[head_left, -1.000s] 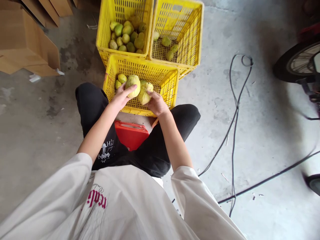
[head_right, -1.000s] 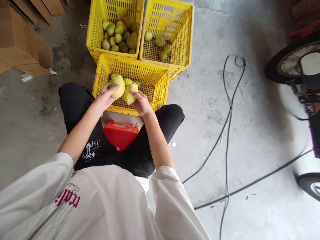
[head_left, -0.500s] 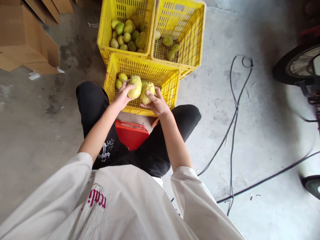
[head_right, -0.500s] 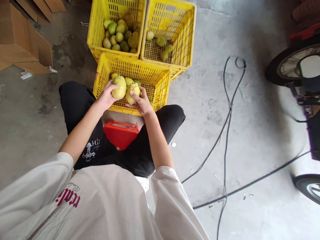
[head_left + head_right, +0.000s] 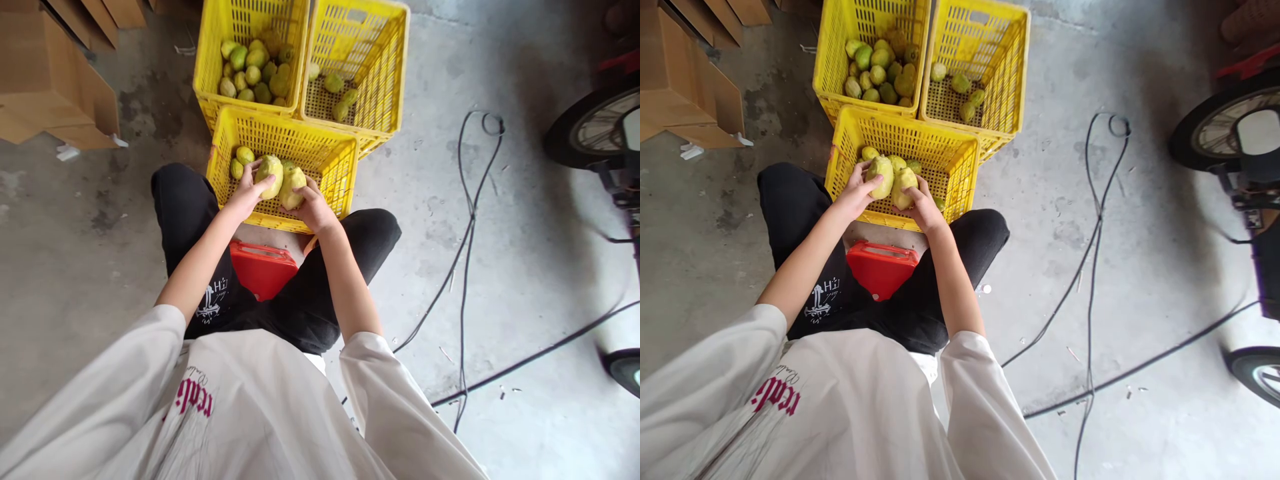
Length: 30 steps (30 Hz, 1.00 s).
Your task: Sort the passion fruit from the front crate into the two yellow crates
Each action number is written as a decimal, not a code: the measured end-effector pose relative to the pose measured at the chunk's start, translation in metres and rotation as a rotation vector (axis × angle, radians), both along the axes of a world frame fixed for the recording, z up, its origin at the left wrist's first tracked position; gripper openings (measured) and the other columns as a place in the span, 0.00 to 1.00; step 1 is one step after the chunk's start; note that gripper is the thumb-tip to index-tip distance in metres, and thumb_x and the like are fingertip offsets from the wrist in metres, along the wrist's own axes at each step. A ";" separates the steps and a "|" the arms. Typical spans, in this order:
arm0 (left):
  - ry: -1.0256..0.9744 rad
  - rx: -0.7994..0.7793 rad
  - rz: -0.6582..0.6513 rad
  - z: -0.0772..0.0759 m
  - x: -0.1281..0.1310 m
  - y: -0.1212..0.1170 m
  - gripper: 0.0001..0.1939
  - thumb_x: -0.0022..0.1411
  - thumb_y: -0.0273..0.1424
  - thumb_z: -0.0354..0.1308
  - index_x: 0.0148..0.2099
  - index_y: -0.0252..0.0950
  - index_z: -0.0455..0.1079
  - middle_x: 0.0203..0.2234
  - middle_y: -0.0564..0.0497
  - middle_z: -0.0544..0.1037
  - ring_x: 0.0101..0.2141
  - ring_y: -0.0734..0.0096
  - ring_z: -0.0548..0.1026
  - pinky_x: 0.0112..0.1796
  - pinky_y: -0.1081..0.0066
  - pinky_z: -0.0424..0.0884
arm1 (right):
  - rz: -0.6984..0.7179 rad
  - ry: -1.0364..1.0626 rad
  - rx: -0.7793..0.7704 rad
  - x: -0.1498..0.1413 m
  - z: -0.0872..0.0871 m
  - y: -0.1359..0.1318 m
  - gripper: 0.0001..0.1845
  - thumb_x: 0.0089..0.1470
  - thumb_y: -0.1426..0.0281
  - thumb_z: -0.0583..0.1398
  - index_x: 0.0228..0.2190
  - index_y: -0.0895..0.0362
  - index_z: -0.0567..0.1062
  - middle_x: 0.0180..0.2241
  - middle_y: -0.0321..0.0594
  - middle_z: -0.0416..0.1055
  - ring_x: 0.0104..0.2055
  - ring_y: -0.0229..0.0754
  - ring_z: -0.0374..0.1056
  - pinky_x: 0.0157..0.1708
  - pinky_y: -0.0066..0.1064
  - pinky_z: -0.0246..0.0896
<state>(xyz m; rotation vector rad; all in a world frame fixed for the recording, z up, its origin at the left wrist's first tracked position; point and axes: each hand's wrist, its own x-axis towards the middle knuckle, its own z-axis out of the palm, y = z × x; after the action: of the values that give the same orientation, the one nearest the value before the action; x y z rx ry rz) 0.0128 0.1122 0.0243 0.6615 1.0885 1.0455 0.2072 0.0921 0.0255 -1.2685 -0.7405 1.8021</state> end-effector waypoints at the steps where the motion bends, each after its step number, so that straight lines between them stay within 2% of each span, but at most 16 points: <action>1: -0.004 0.002 0.004 0.000 -0.001 0.000 0.30 0.72 0.40 0.73 0.71 0.49 0.69 0.72 0.46 0.72 0.82 0.40 0.59 0.73 0.48 0.73 | 0.018 0.005 0.001 0.000 0.001 0.000 0.31 0.50 0.62 0.71 0.55 0.39 0.72 0.69 0.34 0.71 0.77 0.58 0.64 0.69 0.65 0.79; 4: -0.011 0.032 0.023 0.001 -0.003 0.000 0.33 0.67 0.32 0.76 0.69 0.48 0.70 0.71 0.48 0.72 0.83 0.42 0.59 0.75 0.48 0.70 | 0.043 0.025 0.037 0.003 0.002 -0.001 0.35 0.47 0.62 0.75 0.56 0.38 0.72 0.68 0.34 0.73 0.73 0.59 0.69 0.68 0.67 0.79; 6: -0.022 0.050 0.040 0.002 -0.002 0.000 0.36 0.65 0.30 0.78 0.70 0.48 0.69 0.71 0.48 0.73 0.83 0.43 0.59 0.77 0.48 0.66 | 0.055 0.037 0.070 0.005 0.003 -0.002 0.37 0.48 0.58 0.79 0.56 0.38 0.74 0.68 0.34 0.74 0.70 0.58 0.73 0.66 0.65 0.81; 10: -0.056 0.051 0.022 0.004 0.000 0.000 0.40 0.65 0.35 0.79 0.74 0.50 0.67 0.72 0.48 0.76 0.83 0.43 0.61 0.78 0.47 0.63 | 0.056 0.052 0.090 0.008 0.004 -0.002 0.38 0.48 0.53 0.82 0.56 0.39 0.75 0.67 0.36 0.74 0.69 0.57 0.76 0.62 0.61 0.85; 16: -0.048 0.048 0.014 0.003 0.001 -0.001 0.41 0.62 0.31 0.80 0.73 0.45 0.68 0.72 0.45 0.76 0.83 0.46 0.60 0.79 0.52 0.61 | 0.004 0.027 0.060 0.005 0.006 -0.003 0.39 0.49 0.53 0.83 0.57 0.40 0.76 0.68 0.39 0.75 0.70 0.61 0.75 0.58 0.61 0.88; 21: -0.061 0.036 0.036 0.006 0.004 -0.002 0.47 0.63 0.39 0.82 0.77 0.53 0.65 0.74 0.47 0.74 0.84 0.43 0.58 0.79 0.47 0.63 | 0.011 0.027 0.055 0.005 0.005 -0.003 0.41 0.49 0.52 0.83 0.59 0.38 0.75 0.67 0.39 0.75 0.72 0.62 0.74 0.59 0.60 0.87; 26: -0.051 0.036 0.045 0.006 0.006 -0.002 0.49 0.65 0.40 0.81 0.81 0.58 0.61 0.75 0.50 0.73 0.83 0.46 0.60 0.79 0.50 0.62 | 0.002 0.018 0.067 0.003 -0.005 -0.003 0.41 0.48 0.54 0.83 0.59 0.37 0.74 0.69 0.38 0.73 0.73 0.60 0.73 0.59 0.57 0.88; 30: -0.062 0.031 0.045 0.003 0.004 -0.002 0.51 0.66 0.40 0.81 0.82 0.60 0.60 0.75 0.51 0.74 0.82 0.48 0.62 0.79 0.51 0.62 | -0.022 -0.007 0.099 -0.001 -0.018 -0.004 0.45 0.47 0.52 0.82 0.62 0.34 0.72 0.73 0.37 0.69 0.72 0.61 0.71 0.58 0.58 0.88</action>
<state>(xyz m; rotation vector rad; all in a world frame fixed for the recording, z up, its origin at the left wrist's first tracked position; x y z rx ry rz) 0.0167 0.1101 0.0276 0.6282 1.0392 1.1171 0.2066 0.0882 0.0077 -1.2135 -0.8067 1.7227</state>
